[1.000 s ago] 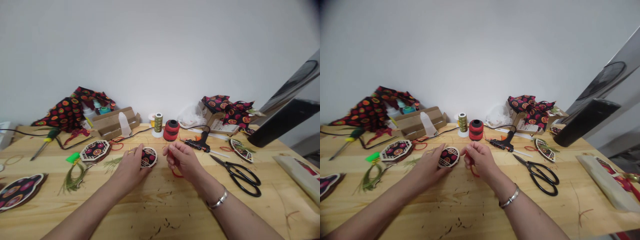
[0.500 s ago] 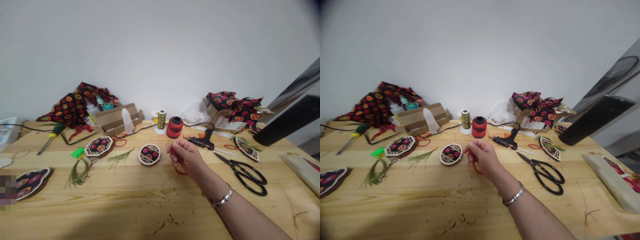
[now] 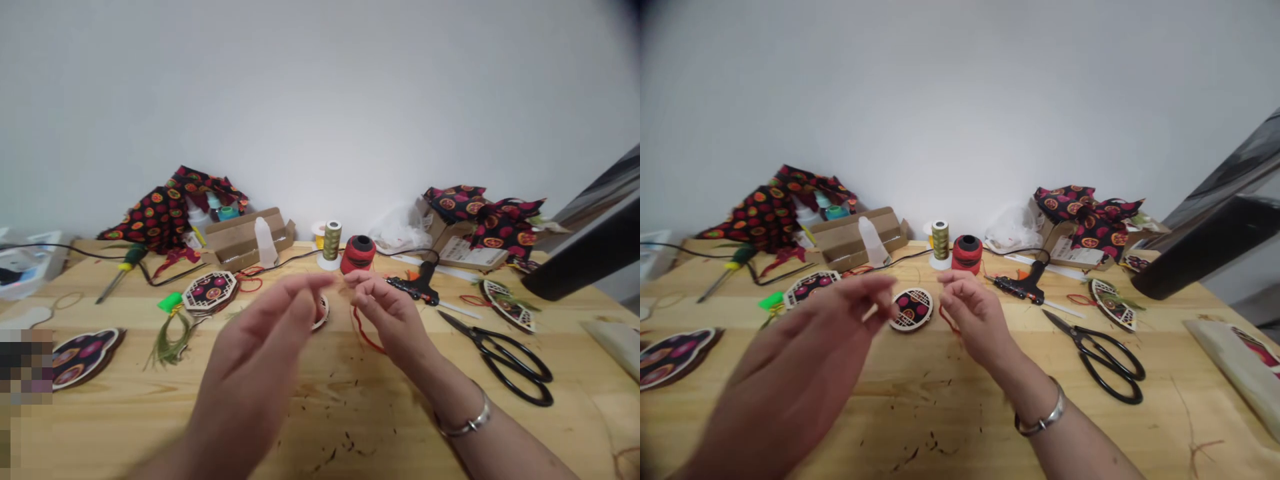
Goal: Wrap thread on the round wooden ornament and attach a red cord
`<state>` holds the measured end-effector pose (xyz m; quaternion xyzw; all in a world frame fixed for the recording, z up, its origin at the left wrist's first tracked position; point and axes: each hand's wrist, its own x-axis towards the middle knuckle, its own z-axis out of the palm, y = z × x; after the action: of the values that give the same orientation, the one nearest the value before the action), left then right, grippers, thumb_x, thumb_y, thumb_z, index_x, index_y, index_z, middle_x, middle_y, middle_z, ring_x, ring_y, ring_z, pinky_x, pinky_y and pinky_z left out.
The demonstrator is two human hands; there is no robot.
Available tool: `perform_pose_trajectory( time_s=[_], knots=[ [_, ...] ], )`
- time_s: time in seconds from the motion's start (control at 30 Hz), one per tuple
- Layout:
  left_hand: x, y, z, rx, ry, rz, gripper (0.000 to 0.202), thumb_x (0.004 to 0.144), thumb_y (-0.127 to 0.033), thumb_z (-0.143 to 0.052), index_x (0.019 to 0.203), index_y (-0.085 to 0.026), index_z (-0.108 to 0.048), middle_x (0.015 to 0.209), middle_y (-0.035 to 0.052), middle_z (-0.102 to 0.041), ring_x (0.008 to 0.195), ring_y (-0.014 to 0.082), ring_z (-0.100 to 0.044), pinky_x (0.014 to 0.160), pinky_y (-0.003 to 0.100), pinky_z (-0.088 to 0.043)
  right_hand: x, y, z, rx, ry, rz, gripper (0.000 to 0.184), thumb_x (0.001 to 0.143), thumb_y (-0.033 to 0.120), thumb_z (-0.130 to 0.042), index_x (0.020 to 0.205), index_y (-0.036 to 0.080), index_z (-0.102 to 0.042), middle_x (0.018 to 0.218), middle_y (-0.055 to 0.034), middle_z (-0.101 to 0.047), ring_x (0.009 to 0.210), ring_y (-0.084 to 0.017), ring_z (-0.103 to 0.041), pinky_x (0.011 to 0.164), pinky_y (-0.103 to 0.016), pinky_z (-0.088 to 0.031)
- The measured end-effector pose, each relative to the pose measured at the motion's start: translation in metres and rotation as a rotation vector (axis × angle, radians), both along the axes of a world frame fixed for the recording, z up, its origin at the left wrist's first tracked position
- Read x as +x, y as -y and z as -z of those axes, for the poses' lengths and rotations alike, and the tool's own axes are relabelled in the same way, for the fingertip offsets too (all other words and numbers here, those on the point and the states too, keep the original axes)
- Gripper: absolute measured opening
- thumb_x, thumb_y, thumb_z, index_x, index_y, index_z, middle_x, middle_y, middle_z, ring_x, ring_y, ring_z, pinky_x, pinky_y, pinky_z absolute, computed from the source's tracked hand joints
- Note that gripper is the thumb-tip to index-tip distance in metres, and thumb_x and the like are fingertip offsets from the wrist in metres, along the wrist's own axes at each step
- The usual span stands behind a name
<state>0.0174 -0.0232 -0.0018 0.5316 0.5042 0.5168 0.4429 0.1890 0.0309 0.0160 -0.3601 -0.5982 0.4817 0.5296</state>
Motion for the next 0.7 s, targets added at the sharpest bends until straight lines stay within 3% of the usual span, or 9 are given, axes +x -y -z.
perform_pose_trajectory(
  time_s=[0.07, 0.13, 0.23, 0.33, 0.43, 0.57, 0.7],
  knots=[
    [0.007, -0.011, -0.013, -0.02, 0.08, 0.013, 0.042, 0.08, -0.042, -0.062, 0.116, -0.021, -0.062, 0.103, 0.0109, -0.071, 0.095, 0.0264, -0.063, 0.083, 0.042, -0.049, 0.0, 0.003, -0.005, 0.148, 0.107, 0.057, 0.018, 0.083, 0.026, -0.059, 0.066, 0.018, -0.057, 0.113, -0.0083, -0.055, 0.112, -0.021, -0.047, 0.096, -0.035, -0.034],
    [0.015, -0.019, -0.022, -0.043, 0.18, 0.045, 0.042, 0.08, -0.042, -0.061, 0.116, -0.02, -0.063, 0.104, 0.0104, -0.071, 0.097, 0.0258, -0.063, 0.086, 0.041, -0.048, 0.0, 0.006, -0.007, 0.237, 0.183, 0.097, 0.016, 0.083, 0.024, -0.059, 0.068, 0.019, -0.058, 0.118, -0.0088, -0.051, 0.118, -0.023, -0.043, 0.1, -0.038, -0.03],
    [0.023, -0.025, -0.025, -0.087, 0.36, 0.162, 0.031, 0.083, -0.038, -0.06, 0.108, -0.022, -0.067, 0.103, 0.0076, -0.071, 0.097, 0.022, -0.062, 0.089, 0.037, -0.045, 0.001, 0.008, -0.006, 0.315, 0.282, 0.146, 0.011, 0.083, 0.022, -0.059, 0.072, 0.02, -0.06, 0.125, -0.0082, -0.047, 0.122, -0.024, -0.039, 0.103, -0.041, -0.027],
    [0.025, -0.025, -0.02, -0.17, 0.42, 0.276, 0.023, 0.08, -0.033, -0.065, 0.099, -0.021, -0.072, 0.079, 0.0024, -0.069, 0.067, 0.0125, -0.059, 0.066, 0.025, -0.048, 0.001, 0.008, -0.003, 0.361, 0.345, 0.158, 0.011, 0.084, 0.021, -0.058, 0.073, 0.021, -0.059, 0.126, -0.0076, -0.046, 0.123, -0.024, -0.038, 0.103, -0.042, -0.027],
    [0.023, -0.024, -0.016, -0.223, 0.332, 0.236, 0.014, 0.074, -0.029, -0.07, 0.084, -0.019, -0.074, 0.063, -0.0021, -0.059, 0.049, 0.006, -0.042, 0.046, 0.018, -0.034, 0.0, 0.005, 0.002, 0.379, 0.354, 0.166, 0.011, 0.084, 0.02, -0.057, 0.073, 0.02, -0.058, 0.123, -0.0081, -0.048, 0.12, -0.023, -0.04, 0.102, -0.041, -0.029],
    [0.02, -0.024, -0.014, -0.2, 0.247, 0.173, 0.016, 0.076, -0.03, -0.067, 0.071, -0.016, -0.071, 0.059, -0.0015, -0.056, 0.046, 0.0058, -0.036, 0.043, 0.02, -0.027, -0.004, 0.002, 0.002, 0.357, 0.324, 0.189, 0.011, 0.084, 0.019, -0.057, 0.072, 0.02, -0.058, 0.117, -0.0085, -0.051, 0.115, -0.023, -0.045, 0.099, -0.042, -0.032],
    [0.018, -0.026, -0.015, -0.235, 0.346, 0.147, 0.017, 0.075, -0.03, -0.068, 0.073, -0.014, -0.071, 0.06, -0.0012, -0.057, 0.044, 0.0042, -0.033, 0.042, 0.019, -0.022, 0.002, 0.025, -0.023, 0.358, 0.159, 0.333, 0.012, 0.088, 0.022, -0.051, 0.079, 0.023, -0.059, 0.109, -0.0071, -0.054, 0.11, -0.022, -0.049, 0.097, -0.041, -0.036]
  ],
)
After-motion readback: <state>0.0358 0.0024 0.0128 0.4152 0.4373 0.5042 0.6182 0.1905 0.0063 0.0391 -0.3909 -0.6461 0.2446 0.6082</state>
